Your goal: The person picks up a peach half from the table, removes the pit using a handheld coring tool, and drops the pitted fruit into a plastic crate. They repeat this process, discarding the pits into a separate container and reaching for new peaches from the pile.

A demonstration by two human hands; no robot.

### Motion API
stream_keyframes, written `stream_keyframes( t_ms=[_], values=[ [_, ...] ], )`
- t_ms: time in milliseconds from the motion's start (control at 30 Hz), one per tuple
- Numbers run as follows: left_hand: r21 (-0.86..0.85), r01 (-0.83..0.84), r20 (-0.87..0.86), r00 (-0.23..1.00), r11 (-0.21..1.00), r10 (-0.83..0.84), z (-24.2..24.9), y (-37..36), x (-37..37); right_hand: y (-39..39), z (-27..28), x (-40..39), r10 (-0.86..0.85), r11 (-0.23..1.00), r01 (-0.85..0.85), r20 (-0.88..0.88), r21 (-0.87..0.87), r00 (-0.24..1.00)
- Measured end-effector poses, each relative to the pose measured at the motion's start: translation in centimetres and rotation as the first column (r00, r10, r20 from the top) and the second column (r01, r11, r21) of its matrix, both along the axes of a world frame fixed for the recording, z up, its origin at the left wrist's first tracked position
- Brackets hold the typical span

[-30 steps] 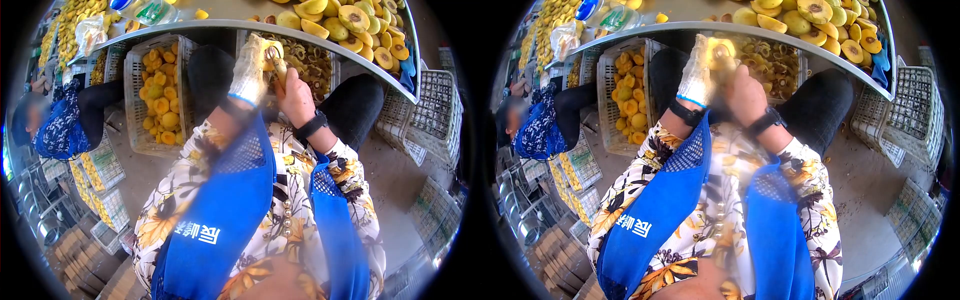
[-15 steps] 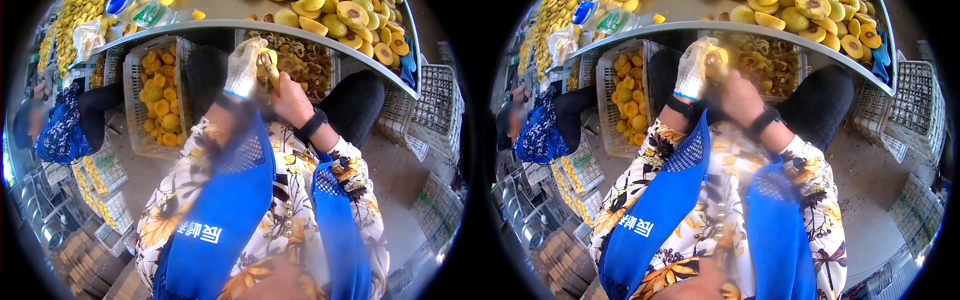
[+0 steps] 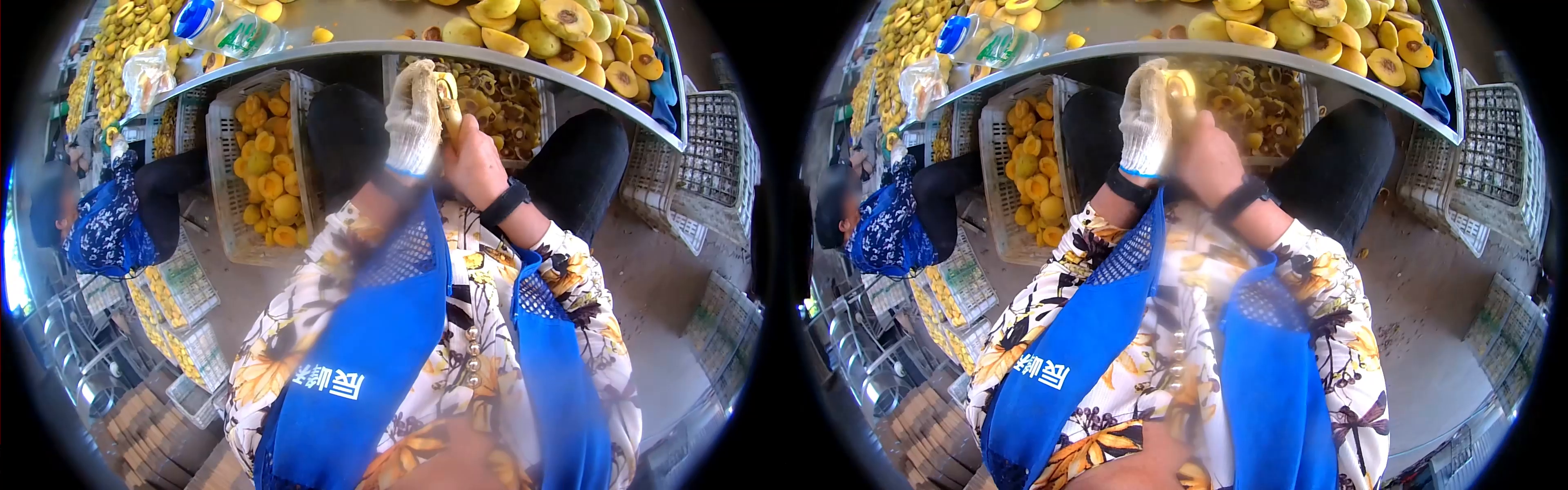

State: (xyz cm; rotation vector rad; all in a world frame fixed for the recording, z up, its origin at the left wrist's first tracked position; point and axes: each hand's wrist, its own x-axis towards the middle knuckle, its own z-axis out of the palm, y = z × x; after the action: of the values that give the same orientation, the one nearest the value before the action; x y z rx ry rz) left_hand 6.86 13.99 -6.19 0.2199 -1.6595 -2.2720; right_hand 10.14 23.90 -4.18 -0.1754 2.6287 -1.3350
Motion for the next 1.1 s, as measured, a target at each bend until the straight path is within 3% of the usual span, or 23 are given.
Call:
stream_keyframes(
  t_ms=[33, 133, 167, 267, 300, 433, 467, 533, 633, 767, 867, 967, 1000, 1067, 1100],
  values=[
    [-0.034, 0.012, -0.018, 1.0, 0.999, -0.013, 0.1, -0.1, 0.1, 0.1, 0.0, 0.1, 0.008, 1.0, -0.009, -0.003, -0.008, 1.0],
    [0.141, 0.084, 0.174, 0.979, 0.986, -0.109, 1.0, -0.9, 0.0, 0.4, -0.1, 0.1, 0.107, 0.992, -0.102, 0.078, -0.068, 0.991],
    [0.092, 0.064, 0.222, 0.972, 0.994, -0.083, 1.5, -0.9, -0.3, 0.5, 0.0, 0.1, 0.115, 0.991, -0.109, 0.077, -0.071, 0.99],
    [0.111, 0.29, 0.246, 0.919, 0.951, -0.309, 2.1, -2.5, -1.3, 0.4, 0.8, -0.2, 0.142, 0.985, -0.127, 0.132, -0.115, 0.981],
    [0.24, 0.394, 0.329, 0.827, 0.887, -0.456, 2.9, -3.3, -1.6, 0.4, 1.2, -0.5, 0.151, 0.981, -0.124, 0.187, -0.151, 0.971],
    [0.311, 0.26, 0.164, 0.933, 0.914, -0.321, 4.5, -2.1, -0.6, 0.2, 0.5, -1.0, 0.194, 0.88, 0.005, 0.368, -0.475, 0.909],
    [0.243, 0.341, 0.07, 0.928, 0.908, -0.367, 2.2, -2.3, -0.7, 0.1, 0.5, -1.1, 0.204, 0.843, 0.058, 0.419, -0.534, 0.885],
    [0.217, 0.197, 0.11, 0.968, 0.956, -0.225, 1.5, -1.4, -0.2, -0.1, 1.8, -0.6, 0.221, 0.806, 0.173, 0.559, -0.566, 0.799],
    [0.45, 0.039, 0.294, 0.937, 0.892, -0.189, 1.6, -1.5, -1.0, 0.0, 1.0, -0.4, 0.296, 0.762, 0.142, 0.535, -0.631, 0.791],
    [0.537, 0.106, 0.382, 0.854, 0.837, -0.353, 3.2, -1.5, -1.1, -0.3, 0.7, -0.1, 0.284, 0.794, 0.113, 0.529, -0.597, 0.8],
    [0.415, 0.07, 0.354, 0.906, 0.907, -0.232, 3.4, -0.9, -1.2, -0.3, 0.2, 0.0, 0.269, 0.788, 0.089, 0.471, -0.609, 0.84],
    [0.39, 0.199, 0.217, 0.929, 0.899, -0.3, 1.9, -1.6, -1.9, 0.2, 0.8, -0.4, 0.362, 0.736, 0.149, 0.57, -0.66, 0.737],
    [0.226, 0.233, 0.235, 0.929, 0.946, -0.285, 0.7, -2.0, -2.1, 0.4, 1.4, -0.5, 0.379, 0.724, 0.181, 0.603, -0.666, 0.702],
    [0.379, 0.302, 0.245, 0.879, 0.875, -0.409, 0.1, -2.7, -2.3, 0.7, 1.5, -0.5, 0.527, 0.562, 0.292, 0.607, -0.774, 0.594],
    [0.38, 0.345, 0.286, 0.839, 0.858, -0.464, 0.9, -2.8, -2.4, 0.6, 1.2, -0.6, 0.568, 0.538, 0.295, 0.598, -0.79, 0.565]
  ],
)
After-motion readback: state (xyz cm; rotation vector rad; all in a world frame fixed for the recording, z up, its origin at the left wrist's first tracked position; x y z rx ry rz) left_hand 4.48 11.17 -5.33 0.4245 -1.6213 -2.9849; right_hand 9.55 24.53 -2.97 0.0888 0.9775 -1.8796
